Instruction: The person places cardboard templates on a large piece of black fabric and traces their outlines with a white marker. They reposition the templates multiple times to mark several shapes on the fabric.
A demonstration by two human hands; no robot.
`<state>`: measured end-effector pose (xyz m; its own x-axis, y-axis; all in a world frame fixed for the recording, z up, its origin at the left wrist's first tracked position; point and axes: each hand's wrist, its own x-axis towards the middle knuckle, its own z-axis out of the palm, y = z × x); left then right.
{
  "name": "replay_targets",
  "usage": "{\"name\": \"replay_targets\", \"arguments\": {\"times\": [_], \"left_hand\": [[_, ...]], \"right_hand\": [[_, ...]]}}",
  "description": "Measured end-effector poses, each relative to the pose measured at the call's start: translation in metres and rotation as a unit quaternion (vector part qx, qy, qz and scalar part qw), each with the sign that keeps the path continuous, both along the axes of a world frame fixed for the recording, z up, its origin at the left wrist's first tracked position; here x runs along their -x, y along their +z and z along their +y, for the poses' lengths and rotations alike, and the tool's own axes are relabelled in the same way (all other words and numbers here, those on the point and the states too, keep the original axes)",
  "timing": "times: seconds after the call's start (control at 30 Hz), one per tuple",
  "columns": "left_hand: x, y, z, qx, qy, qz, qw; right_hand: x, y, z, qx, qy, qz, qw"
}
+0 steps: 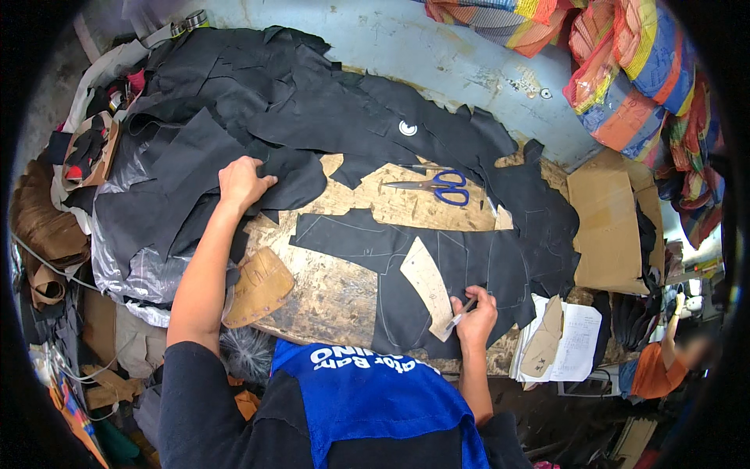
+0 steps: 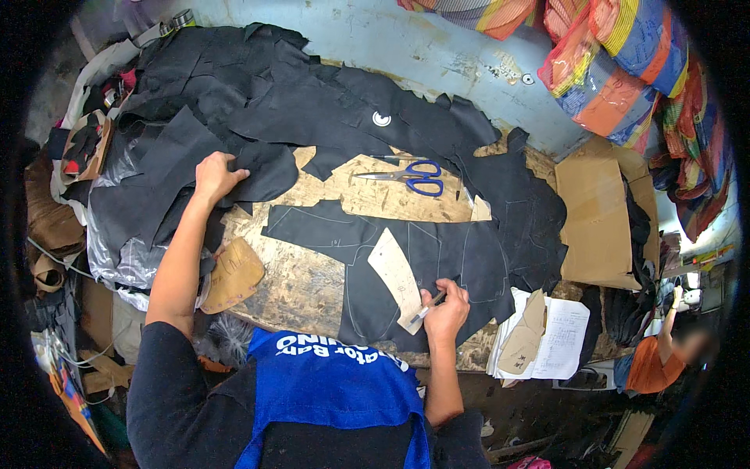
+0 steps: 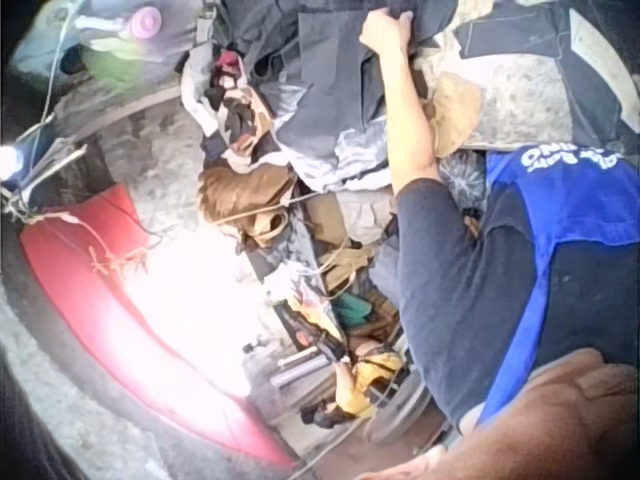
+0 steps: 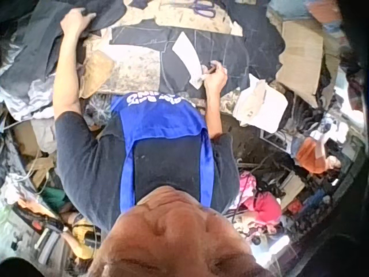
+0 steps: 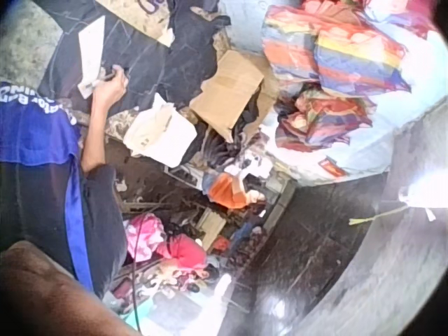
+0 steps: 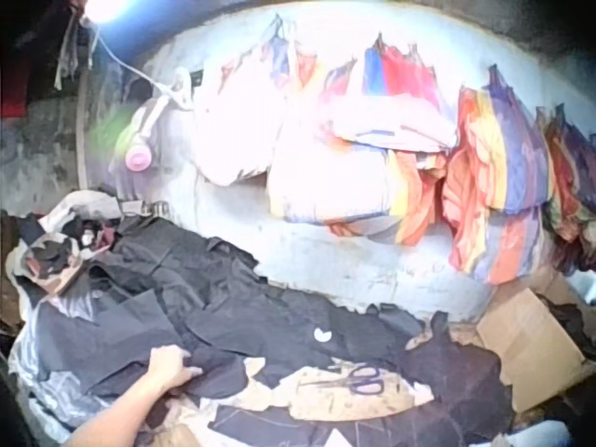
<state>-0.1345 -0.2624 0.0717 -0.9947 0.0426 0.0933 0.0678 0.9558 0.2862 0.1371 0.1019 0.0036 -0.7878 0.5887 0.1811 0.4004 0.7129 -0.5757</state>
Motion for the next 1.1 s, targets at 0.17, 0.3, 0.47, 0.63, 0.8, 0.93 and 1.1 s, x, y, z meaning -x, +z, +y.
{"name": "replay_targets", "arguments": {"times": [0.17,0.3,0.47,0.63,0.8,0.93,1.1], "left_hand": [[-0.033,0.047,0.019,-0.562,-0.138,-0.215,0.787],[-0.081,0.057,0.052,-0.639,-0.22,-0.221,0.703],[-0.129,0.048,0.087,-0.685,-0.244,-0.2,0.657],[-0.141,0.047,0.092,-0.749,-0.263,-0.125,0.595],[-0.126,0.059,0.087,-0.795,-0.2,-0.101,0.564],[-0.125,0.064,0.082,-0.768,-0.208,-0.064,0.602],[-0.13,0.06,0.076,-0.718,-0.238,0.016,0.654]], "right_hand": [[0.018,0.01,-0.01,0.181,0.042,0.097,0.978],[0.045,0.047,-0.041,0.6,0.251,0.136,0.748],[0.072,0.096,-0.085,0.659,0.339,0.189,0.645],[0.076,0.117,-0.085,0.568,0.335,0.173,0.732],[0.067,0.128,-0.068,0.529,0.347,0.126,0.764],[0.061,0.136,-0.059,0.529,0.326,0.169,0.765],[0.057,0.146,-0.045,0.498,0.319,0.186,0.785]]}}
